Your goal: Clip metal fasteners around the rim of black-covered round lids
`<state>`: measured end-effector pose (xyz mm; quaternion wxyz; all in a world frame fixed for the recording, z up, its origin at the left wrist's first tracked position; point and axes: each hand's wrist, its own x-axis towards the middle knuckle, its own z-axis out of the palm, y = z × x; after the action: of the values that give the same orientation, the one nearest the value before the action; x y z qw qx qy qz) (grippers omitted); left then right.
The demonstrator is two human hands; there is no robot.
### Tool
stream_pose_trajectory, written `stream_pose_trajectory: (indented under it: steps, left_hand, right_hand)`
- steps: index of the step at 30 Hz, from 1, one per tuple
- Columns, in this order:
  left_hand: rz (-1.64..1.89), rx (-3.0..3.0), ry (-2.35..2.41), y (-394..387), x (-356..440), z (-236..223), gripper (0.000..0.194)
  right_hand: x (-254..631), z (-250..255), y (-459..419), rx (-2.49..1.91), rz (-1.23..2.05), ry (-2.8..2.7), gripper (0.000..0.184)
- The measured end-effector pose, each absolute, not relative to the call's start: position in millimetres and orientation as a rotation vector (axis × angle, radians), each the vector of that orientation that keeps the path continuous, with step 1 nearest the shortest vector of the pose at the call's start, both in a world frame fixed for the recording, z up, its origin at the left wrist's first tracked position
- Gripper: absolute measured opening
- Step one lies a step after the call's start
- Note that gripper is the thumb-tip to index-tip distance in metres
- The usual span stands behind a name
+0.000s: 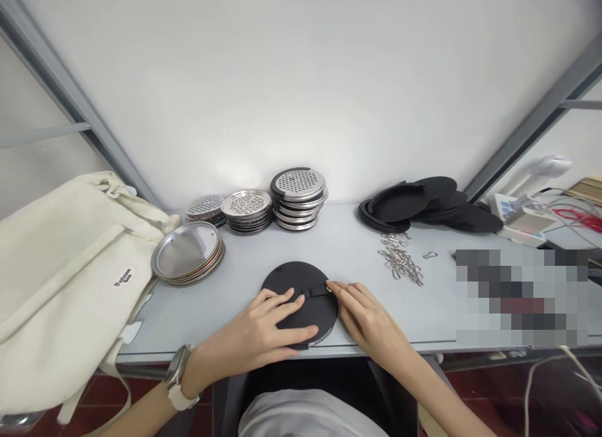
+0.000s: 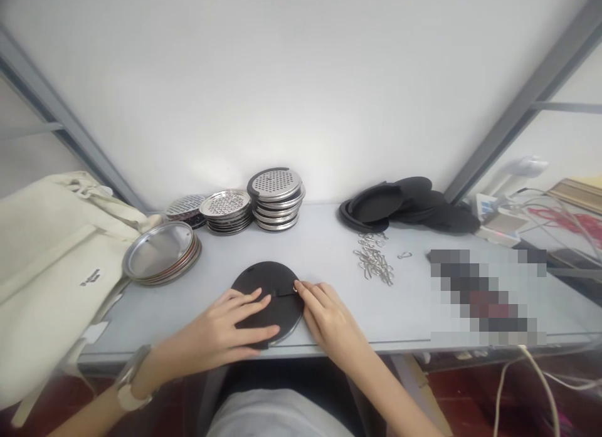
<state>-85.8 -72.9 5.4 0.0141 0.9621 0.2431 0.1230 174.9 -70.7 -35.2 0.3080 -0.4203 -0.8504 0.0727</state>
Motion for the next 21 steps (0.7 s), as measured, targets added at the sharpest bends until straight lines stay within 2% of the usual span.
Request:
stream_pose_trajectory:
  steps: [3, 7, 14, 21]
  left_hand:
    - [0.459, 3.099, 0.684, -70.3, -80.2, 4.4, 0.032]
    - [0.602, 3.295, 0.611, -65.4, -71.7, -3.2, 0.033]
    - [0.493, 3.575, 0.428, -55.8, -55.8, 19.4, 0.039]
    - [0.792, 3.44, 0.203, -22.9, -31.8, 37.5, 0.024]
  right_hand:
    - [174.8, -37.0, -70.5, -1.144, 0.147, -2.261, 0.053]
    - [174.6, -40.1, -68.8, -1.18, 0.104, -2.282, 0.063]
    - [177.6, -43.2, -63.4, -1.218, -0.001, -2.316, 0.072]
    - [185.7, -36.5, -39.7, -1.244, 0.063, -2.305, 0.058]
